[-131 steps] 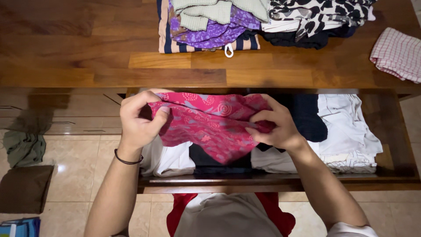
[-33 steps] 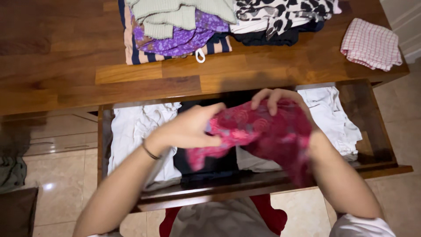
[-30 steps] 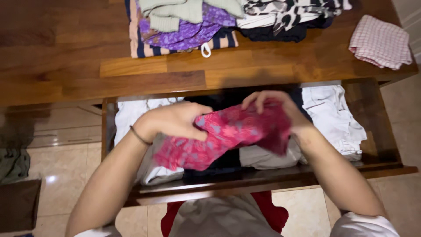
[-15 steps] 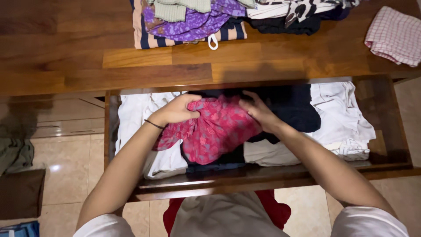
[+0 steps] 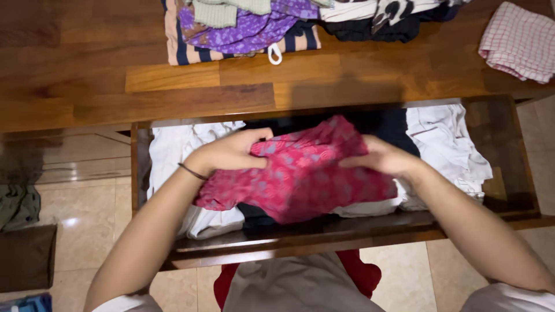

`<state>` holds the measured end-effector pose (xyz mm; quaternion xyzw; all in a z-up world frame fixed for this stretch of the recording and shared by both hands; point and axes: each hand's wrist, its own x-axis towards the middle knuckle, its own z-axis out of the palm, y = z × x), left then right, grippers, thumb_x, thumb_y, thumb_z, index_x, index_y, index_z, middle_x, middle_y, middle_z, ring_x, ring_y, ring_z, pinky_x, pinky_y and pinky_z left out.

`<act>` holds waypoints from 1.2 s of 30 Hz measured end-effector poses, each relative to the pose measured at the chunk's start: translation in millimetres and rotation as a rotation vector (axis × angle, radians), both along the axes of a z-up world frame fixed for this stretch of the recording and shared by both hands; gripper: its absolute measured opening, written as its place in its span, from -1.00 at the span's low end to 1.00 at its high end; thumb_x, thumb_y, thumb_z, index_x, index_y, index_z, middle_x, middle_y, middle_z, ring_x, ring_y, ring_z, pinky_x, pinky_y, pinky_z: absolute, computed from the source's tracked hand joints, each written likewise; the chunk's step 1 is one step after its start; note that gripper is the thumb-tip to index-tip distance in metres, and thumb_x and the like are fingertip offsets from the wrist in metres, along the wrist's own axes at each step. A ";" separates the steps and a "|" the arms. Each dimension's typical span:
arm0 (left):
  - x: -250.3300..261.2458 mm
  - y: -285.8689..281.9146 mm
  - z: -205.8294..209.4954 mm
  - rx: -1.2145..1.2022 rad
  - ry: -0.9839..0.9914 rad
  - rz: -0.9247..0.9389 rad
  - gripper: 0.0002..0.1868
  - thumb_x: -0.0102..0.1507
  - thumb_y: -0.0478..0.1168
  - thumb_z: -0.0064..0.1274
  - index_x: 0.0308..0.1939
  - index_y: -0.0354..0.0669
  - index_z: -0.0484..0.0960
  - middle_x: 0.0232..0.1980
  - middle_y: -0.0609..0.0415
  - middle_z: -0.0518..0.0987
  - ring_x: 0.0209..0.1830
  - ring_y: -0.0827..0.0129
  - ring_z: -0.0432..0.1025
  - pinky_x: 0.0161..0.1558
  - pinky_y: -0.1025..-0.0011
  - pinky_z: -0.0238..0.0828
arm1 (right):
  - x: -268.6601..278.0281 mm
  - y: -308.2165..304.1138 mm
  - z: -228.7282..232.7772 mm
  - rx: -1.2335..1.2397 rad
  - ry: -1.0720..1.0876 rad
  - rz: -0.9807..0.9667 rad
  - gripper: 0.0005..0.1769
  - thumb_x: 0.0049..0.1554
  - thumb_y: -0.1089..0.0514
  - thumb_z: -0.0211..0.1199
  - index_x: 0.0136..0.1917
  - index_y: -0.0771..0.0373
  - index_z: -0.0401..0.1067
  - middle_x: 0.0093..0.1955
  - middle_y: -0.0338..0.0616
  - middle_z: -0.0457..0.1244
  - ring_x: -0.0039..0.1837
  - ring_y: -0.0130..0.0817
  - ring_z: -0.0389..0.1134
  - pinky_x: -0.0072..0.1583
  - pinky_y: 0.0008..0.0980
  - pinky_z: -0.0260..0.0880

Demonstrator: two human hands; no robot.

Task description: The person folds various garments, including a pink patterned top, a white shirt, and a dark blue shirt, retrieved from a wooden drawer. The folded items are placed in a neat stack on the wooden surface above the drawer.

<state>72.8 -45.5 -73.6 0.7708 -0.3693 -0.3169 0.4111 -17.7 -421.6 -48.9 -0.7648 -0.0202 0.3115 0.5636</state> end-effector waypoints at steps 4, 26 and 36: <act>23.4 -31.3 -62.6 0.236 -0.200 -0.038 -0.56 0.06 -0.02 0.36 -0.17 -0.23 0.59 -0.26 -0.09 0.65 -0.23 0.14 0.54 -0.16 0.25 0.46 | 6.4 -58.4 -26.9 -0.243 -0.087 -0.025 -0.50 0.08 0.15 0.36 0.29 0.29 0.51 0.19 -0.12 0.45 0.18 -0.35 0.42 0.23 -0.30 0.43; 24.5 -10.9 -75.7 -0.103 -0.375 0.379 -0.52 0.32 -0.01 0.19 0.23 -0.16 0.58 0.15 -0.21 0.63 0.17 -0.06 0.51 0.20 0.17 0.41 | -14.1 -72.2 -5.4 -0.756 -0.801 -0.216 -0.60 0.08 0.11 0.38 0.18 0.26 0.48 0.05 -0.03 0.37 0.09 -0.10 0.42 0.17 -0.20 0.44; 12.6 -39.9 -34.1 0.306 -0.345 0.205 -0.40 0.18 0.11 0.29 0.27 0.11 0.55 0.06 -0.11 0.66 0.08 0.00 0.54 0.12 0.14 0.46 | 13.2 7.0 -13.2 -0.792 -1.127 0.375 -0.56 0.05 0.04 0.36 0.18 0.22 0.47 0.20 -0.03 0.32 0.29 -0.03 0.30 0.34 -0.06 0.27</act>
